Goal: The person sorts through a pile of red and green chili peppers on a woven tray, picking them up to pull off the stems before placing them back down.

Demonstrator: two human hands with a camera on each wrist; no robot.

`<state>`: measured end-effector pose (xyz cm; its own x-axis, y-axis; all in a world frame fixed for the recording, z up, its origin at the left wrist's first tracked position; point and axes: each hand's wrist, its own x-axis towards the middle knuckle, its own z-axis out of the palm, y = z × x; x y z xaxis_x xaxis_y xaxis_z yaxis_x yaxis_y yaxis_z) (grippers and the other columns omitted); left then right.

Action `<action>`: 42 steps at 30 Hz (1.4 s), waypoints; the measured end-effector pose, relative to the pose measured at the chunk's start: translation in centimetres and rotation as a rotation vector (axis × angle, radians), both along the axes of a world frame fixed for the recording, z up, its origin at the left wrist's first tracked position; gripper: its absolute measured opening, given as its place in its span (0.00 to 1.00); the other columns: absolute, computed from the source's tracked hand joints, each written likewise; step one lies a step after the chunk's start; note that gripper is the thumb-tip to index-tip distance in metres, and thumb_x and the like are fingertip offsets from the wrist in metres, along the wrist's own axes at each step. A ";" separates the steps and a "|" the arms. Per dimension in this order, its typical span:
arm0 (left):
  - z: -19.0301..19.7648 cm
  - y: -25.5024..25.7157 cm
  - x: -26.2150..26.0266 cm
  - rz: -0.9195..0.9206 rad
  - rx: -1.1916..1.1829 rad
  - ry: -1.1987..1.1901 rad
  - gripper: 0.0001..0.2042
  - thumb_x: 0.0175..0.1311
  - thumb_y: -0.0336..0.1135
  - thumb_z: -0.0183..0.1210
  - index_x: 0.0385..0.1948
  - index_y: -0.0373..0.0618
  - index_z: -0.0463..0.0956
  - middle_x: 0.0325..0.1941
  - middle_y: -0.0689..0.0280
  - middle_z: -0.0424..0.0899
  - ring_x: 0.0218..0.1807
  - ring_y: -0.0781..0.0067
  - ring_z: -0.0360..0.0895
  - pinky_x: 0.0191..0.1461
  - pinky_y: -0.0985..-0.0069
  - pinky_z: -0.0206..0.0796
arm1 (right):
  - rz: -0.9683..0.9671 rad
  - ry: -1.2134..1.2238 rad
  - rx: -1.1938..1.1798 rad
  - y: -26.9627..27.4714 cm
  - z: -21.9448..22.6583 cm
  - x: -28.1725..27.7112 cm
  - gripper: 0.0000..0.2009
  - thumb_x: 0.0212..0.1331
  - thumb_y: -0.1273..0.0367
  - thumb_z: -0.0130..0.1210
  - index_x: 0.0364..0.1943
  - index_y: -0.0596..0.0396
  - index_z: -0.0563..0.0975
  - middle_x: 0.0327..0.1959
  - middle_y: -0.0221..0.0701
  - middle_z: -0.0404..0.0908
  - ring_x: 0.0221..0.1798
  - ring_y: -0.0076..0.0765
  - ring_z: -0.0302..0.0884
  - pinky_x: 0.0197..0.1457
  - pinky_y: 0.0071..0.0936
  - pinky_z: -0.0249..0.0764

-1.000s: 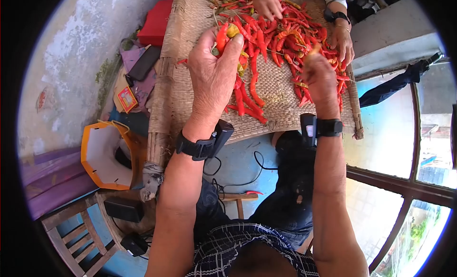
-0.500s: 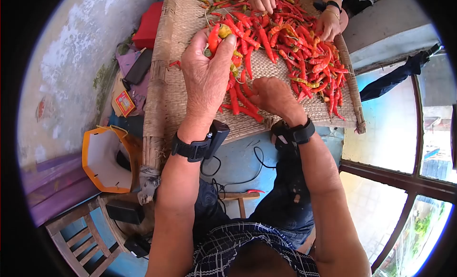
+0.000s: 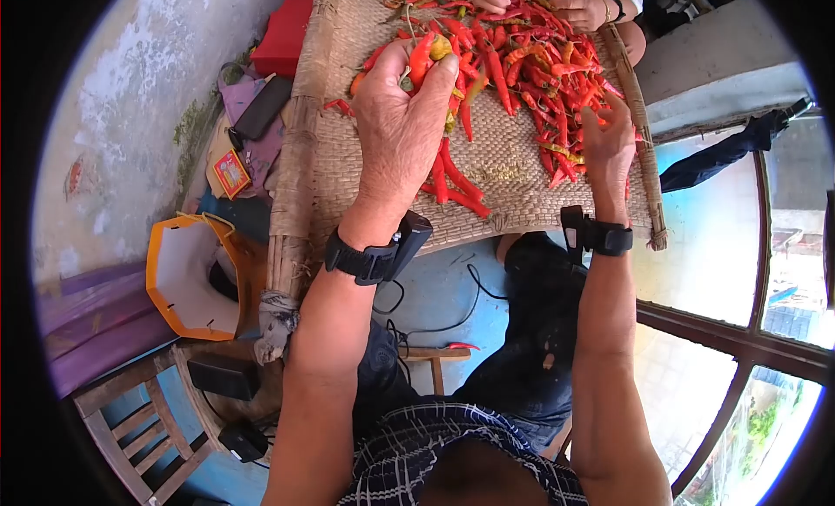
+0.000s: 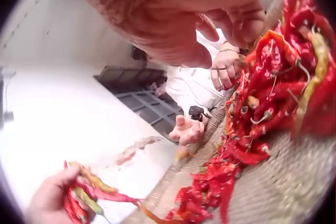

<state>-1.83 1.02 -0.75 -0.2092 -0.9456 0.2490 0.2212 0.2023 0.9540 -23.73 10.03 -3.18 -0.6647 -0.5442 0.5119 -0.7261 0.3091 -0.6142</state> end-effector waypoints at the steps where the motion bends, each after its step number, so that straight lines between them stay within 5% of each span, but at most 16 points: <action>1: 0.0 0.1 0.0 0.000 0.001 -0.020 0.10 0.59 0.34 0.58 0.35 0.37 0.74 0.25 0.67 0.77 0.27 0.83 0.71 0.31 0.80 0.66 | 0.101 -0.127 0.088 0.0 0.2 1.4 0.12 0.53 0.64 0.58 0.37 0.57 0.78 0.23 0.37 0.78 0.28 0.35 0.78 0.31 0.29 0.73; 4: -0.2 0.2 -0.2 0.000 -0.031 -0.033 0.09 0.59 0.34 0.58 0.34 0.37 0.74 0.24 0.68 0.77 0.27 0.84 0.71 0.31 0.81 0.66 | 0.603 -0.179 0.508 -0.2 -1.5 3.9 0.14 0.52 0.60 0.58 0.37 0.54 0.79 0.27 0.41 0.79 0.32 0.42 0.79 0.36 0.35 0.73; 6: -0.2 0.2 -0.3 0.001 -0.021 0.005 0.09 0.59 0.34 0.58 0.34 0.37 0.74 0.24 0.68 0.77 0.27 0.84 0.70 0.31 0.81 0.65 | 0.730 -0.206 0.804 -0.3 -1.7 6.9 0.13 0.51 0.60 0.57 0.35 0.54 0.79 0.30 0.41 0.79 0.35 0.47 0.78 0.39 0.38 0.73; 9: -0.2 0.2 -0.2 0.014 -0.005 0.043 0.09 0.59 0.34 0.58 0.33 0.37 0.74 0.24 0.69 0.76 0.27 0.85 0.70 0.31 0.81 0.65 | 0.764 -0.035 0.845 -0.8 -2.7 7.6 0.12 0.51 0.61 0.56 0.32 0.55 0.78 0.28 0.41 0.79 0.36 0.49 0.77 0.40 0.41 0.72; 12: 0.3 0.0 0.1 0.013 0.006 0.069 0.08 0.59 0.34 0.57 0.31 0.37 0.74 0.24 0.70 0.76 0.26 0.86 0.69 0.30 0.82 0.64 | 0.754 0.035 0.713 -0.7 -2.7 6.2 0.09 0.50 0.65 0.56 0.28 0.58 0.77 0.26 0.41 0.79 0.31 0.46 0.77 0.36 0.37 0.71; 16: 0.8 -0.2 0.7 0.067 -0.008 0.067 0.08 0.60 0.34 0.57 0.29 0.38 0.73 0.23 0.72 0.74 0.25 0.87 0.67 0.28 0.83 0.62 | 0.674 -0.145 0.596 0.1 -1.3 3.0 0.08 0.53 0.67 0.55 0.31 0.58 0.77 0.22 0.33 0.77 0.27 0.28 0.75 0.31 0.28 0.70; 19: 0.5 -0.6 0.6 0.115 -0.047 0.102 0.08 0.60 0.35 0.57 0.29 0.38 0.73 0.23 0.72 0.74 0.25 0.88 0.66 0.28 0.83 0.62 | 0.448 -0.494 0.235 0.6 -0.1 0.6 0.11 0.56 0.66 0.55 0.38 0.59 0.77 0.25 0.24 0.76 0.26 0.18 0.70 0.26 0.16 0.65; 20: 0.4 -0.7 0.7 0.121 -0.045 0.107 0.08 0.60 0.35 0.57 0.29 0.38 0.73 0.23 0.72 0.74 0.25 0.88 0.66 0.28 0.83 0.62 | 0.272 -0.520 0.073 0.7 0.9 0.8 0.16 0.56 0.65 0.56 0.45 0.61 0.75 0.26 0.25 0.76 0.26 0.17 0.69 0.25 0.15 0.64; 22: 0.6 -0.8 0.8 0.155 -0.056 0.150 0.08 0.60 0.34 0.57 0.29 0.38 0.73 0.23 0.72 0.73 0.26 0.88 0.66 0.30 0.83 0.62 | 0.068 -0.305 -0.076 0.6 -1.1 -1.9 0.15 0.58 0.65 0.53 0.44 0.61 0.75 0.25 0.32 0.79 0.24 0.22 0.73 0.26 0.22 0.70; 25: 0.8 -0.9 1.1 0.185 -0.019 0.154 0.07 0.61 0.33 0.57 0.29 0.38 0.73 0.24 0.72 0.74 0.27 0.87 0.67 0.33 0.82 0.63 | 0.137 -0.067 0.038 -0.8 -1.4 0.5 0.14 0.54 0.69 0.56 0.44 0.59 0.75 0.27 0.35 0.79 0.23 0.26 0.74 0.28 0.23 0.70; 29: 1.0 -1.1 1.3 0.203 -0.047 0.222 0.07 0.61 0.33 0.56 0.30 0.38 0.73 0.26 0.72 0.76 0.29 0.87 0.68 0.34 0.82 0.64 | 0.653 -0.178 0.363 -2.9 -2.9 8.1 0.13 0.51 0.64 0.59 0.38 0.56 0.78 0.34 0.44 0.80 0.37 0.45 0.78 0.41 0.35 0.73; 35: 0.9 -1.5 1.7 0.252 -0.074 0.293 0.07 0.61 0.32 0.56 0.34 0.37 0.72 0.31 0.70 0.77 0.32 0.86 0.69 0.36 0.82 0.65 | 0.651 0.100 0.514 -5.1 -4.4 12.7 0.26 0.46 0.59 0.62 0.50 0.54 0.69 0.33 0.46 0.78 0.41 0.49 0.77 0.45 0.40 0.72; 39: 0.7 -1.7 2.2 0.253 -0.058 0.261 0.07 0.61 0.32 0.55 0.34 0.37 0.72 0.31 0.70 0.77 0.32 0.85 0.69 0.37 0.82 0.65 | 0.796 0.004 0.595 -5.6 -3.2 13.0 0.22 0.45 0.63 0.61 0.45 0.56 0.72 0.31 0.44 0.79 0.39 0.50 0.77 0.43 0.41 0.72; 42: 0.9 -1.9 2.1 0.251 -0.063 0.281 0.07 0.61 0.31 0.55 0.32 0.37 0.72 0.30 0.70 0.76 0.31 0.85 0.69 0.36 0.82 0.64 | 0.861 -0.294 0.588 -5.1 -2.3 12.5 0.15 0.43 0.68 0.59 0.37 0.57 0.75 0.27 0.41 0.79 0.33 0.46 0.78 0.39 0.37 0.72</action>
<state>0.31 -0.84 0.10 0.1113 -0.9397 0.3234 0.4088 0.3399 0.8469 -11.25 4.94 -5.49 0.0041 -0.9951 -0.0983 -0.6888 0.0684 -0.7217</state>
